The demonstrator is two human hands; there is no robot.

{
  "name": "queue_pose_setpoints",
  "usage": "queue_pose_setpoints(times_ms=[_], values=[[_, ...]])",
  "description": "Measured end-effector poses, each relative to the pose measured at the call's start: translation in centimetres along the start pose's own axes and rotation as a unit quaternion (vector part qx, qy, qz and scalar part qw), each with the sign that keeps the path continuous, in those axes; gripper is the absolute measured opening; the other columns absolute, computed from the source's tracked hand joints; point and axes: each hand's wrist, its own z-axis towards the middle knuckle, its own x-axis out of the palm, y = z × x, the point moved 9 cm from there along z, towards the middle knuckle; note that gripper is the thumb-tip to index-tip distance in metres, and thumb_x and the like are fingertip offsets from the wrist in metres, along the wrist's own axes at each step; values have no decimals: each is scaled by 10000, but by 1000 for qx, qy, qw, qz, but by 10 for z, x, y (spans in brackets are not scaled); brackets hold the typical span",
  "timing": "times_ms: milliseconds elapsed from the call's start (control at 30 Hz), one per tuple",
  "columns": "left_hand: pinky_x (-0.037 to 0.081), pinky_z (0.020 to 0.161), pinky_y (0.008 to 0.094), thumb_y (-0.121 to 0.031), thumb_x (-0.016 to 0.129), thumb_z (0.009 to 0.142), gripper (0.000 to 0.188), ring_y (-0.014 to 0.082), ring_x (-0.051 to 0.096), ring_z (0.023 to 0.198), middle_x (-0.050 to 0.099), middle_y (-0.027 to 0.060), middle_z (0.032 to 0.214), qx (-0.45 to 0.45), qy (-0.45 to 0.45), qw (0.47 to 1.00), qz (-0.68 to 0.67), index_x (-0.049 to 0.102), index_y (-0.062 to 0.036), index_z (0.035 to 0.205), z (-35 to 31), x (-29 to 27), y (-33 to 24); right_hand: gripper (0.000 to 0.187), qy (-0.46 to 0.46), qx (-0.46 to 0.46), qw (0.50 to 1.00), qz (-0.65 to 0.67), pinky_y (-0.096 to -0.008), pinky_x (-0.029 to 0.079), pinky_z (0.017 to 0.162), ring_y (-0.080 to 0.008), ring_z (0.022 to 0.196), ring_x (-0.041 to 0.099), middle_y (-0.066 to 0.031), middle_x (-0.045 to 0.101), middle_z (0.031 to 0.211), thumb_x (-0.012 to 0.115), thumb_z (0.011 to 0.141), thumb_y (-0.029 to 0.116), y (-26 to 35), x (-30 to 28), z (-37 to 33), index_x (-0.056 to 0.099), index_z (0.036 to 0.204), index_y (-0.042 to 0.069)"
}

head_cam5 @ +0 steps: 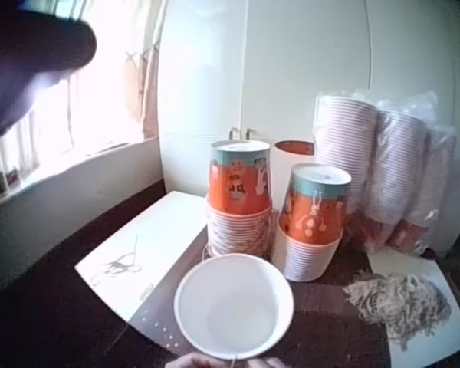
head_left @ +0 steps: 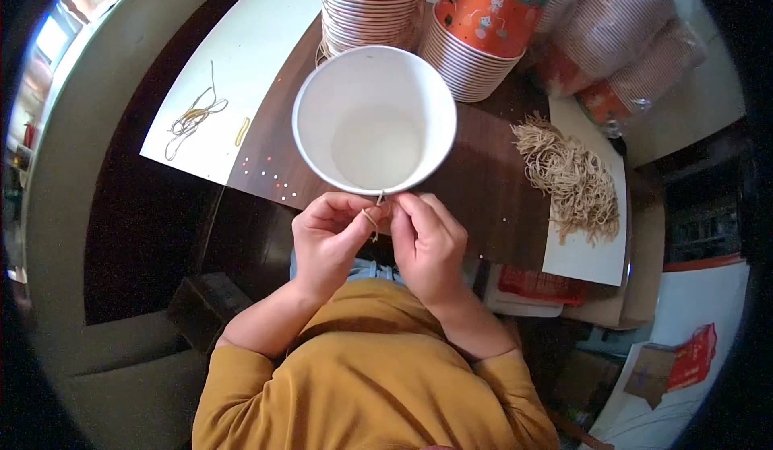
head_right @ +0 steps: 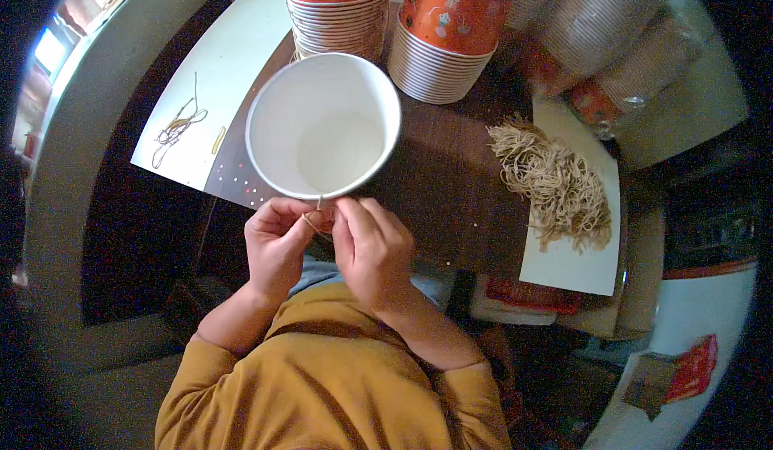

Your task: Attaching string handles to festive paper buckets.

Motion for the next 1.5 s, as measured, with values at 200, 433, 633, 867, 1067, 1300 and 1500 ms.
queue_pose_setpoints(times_ms=[200, 433, 633, 867, 1067, 1300, 1500], values=[[543, 711, 242, 30, 643, 846, 63, 124, 655, 784, 687, 114, 874, 16, -19, 1000, -6, 616, 39, 902, 8, -12, -9, 181, 115, 226, 893, 371, -297, 522, 720, -200, 790, 652, -114, 659, 907, 548, 883, 25, -30, 45, -8, 631, 1037, -23], [539, 683, 262, 26, 661, 833, 69, 137, 650, 727, 678, 107, 824, 46, -29, 995, 85, 619, 49, 883, 4, -16, -27, 206, 108, 382, 657, 641, -292, 502, 854, -144, 873, 639, -83, 681, 981, 565, 916, 119, -31, 81, -24, 658, 1042, -14], [526, 645, 260, 46, 712, 760, 137, 164, 656, 692, 682, 109, 792, 299, -22, 854, 426, 650, 12, 877, -5, 1, -70, 217, 104, 401, 655, 632, -299, 497, 832, -133, 861, 627, -79, 687, 962, 555, 909, 119, -33, 81, -23, 659, 1050, -9], [492, 639, 334, 1, 720, 700, 232, 226, 633, 684, 648, 88, 798, 469, 35, 701, 537, 622, -6, 909, -18, 28, -81, 197, 92, 404, 692, 591, -244, 479, 765, -100, 796, 607, -34, 678, 904, 577, 911, 166, -32, 73, -21, 684, 995, 23], [483, 666, 349, -33, 734, 685, 239, 214, 618, 700, 635, 77, 782, 497, 97, 690, 517, 616, -21, 892, -23, 35, -83, 193, 88, 468, 601, 642, -231, 421, 686, -92, 724, 572, -7, 665, 843, 607, 861, 227, -41, 92, -33, 681, 924, 60], [520, 633, 318, 86, 680, 662, 219, 229, 644, 676, 658, 97, 766, 368, 54, 819, 437, 639, -17, 851, -7, 12, -88, 228, 203, 448, 684, 539, -246, 436, 625, -90, 678, 537, -3, 604, 758, 537, 861, 234, -61, 86, -27, 655, 900, 42], [510, 650, 301, 80, 690, 690, 196, 215, 638, 668, 660, 91, 757, 355, 60, 824, 437, 645, -20, 853, -3, 15, -90, 179, 272, 430, 680, 528, -246, 446, 613, -116, 664, 540, -12, 591, 756, 572, 868, 183, -61, 83, -17, 632, 871, 14]])
